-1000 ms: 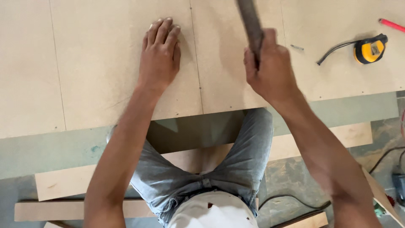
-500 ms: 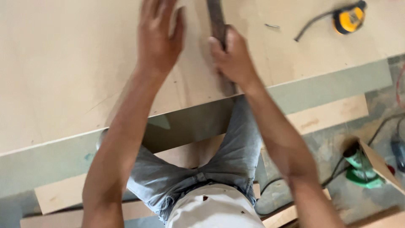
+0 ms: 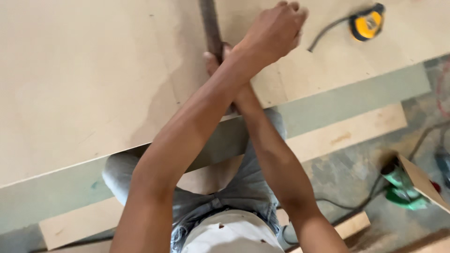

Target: The person hammers nails into a wooden board while sitting on the floor, using a hammer and a tape measure.

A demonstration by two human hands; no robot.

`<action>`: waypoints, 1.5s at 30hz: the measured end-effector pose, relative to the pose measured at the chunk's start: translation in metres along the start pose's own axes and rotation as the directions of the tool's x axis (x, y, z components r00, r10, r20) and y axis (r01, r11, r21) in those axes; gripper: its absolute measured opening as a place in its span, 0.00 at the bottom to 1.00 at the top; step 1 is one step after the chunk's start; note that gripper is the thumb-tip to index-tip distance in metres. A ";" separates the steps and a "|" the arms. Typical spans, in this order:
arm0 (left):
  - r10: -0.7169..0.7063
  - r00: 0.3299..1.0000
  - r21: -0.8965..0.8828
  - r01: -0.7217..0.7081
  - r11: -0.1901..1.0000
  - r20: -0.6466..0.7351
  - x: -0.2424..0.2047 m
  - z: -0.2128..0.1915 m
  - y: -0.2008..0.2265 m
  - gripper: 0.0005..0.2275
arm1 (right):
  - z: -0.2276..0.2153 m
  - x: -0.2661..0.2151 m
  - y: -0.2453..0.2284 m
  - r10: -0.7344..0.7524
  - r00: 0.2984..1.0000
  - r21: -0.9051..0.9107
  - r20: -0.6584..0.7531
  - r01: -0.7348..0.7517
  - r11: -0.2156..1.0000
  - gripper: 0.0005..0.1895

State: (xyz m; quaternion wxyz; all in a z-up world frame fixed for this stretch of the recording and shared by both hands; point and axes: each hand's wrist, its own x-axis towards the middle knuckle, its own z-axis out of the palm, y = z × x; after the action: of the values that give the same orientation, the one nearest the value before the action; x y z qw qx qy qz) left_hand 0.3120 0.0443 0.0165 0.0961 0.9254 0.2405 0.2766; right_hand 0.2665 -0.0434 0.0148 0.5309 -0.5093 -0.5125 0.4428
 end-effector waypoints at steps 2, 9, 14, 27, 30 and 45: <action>-0.066 0.957 -0.316 -0.028 0.948 -0.283 -0.037 -0.040 -0.010 0.08 | 0.002 0.001 0.004 -0.066 0.998 0.011 0.001 0.066 0.998 0.08; -0.535 0.733 -0.427 0.361 0.829 -0.419 -0.195 -0.165 -0.067 0.05 | 0.002 -0.005 -0.007 0.156 0.988 0.074 0.018 -0.157 0.985 0.07; -0.523 0.763 -0.400 0.374 0.837 -0.380 -0.219 -0.163 -0.079 0.04 | 0.004 -0.006 -0.015 0.185 0.982 0.124 0.037 -0.188 0.974 0.07; -0.305 0.879 -0.218 0.238 0.947 -0.367 -0.219 -0.156 -0.088 0.04 | 0.003 -0.005 -0.017 0.162 0.984 0.087 0.068 -0.168 0.982 0.08; -0.357 0.884 -0.300 0.268 0.916 -0.301 -0.220 -0.154 -0.087 0.03 | 0.004 -0.006 -0.019 0.171 0.983 0.072 0.062 -0.175 0.982 0.08; -0.431 0.852 -0.272 0.357 0.893 -0.297 -0.222 -0.146 -0.092 0.04 | 0.003 -0.006 -0.019 0.148 0.986 0.045 0.082 -0.152 0.987 0.09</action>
State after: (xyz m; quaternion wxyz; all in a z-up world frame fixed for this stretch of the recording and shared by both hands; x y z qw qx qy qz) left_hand 0.0320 0.0201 0.0050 0.2026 0.7766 0.4091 0.4341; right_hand 0.2621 -0.0505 0.0331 0.4884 -0.5151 -0.4817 0.5140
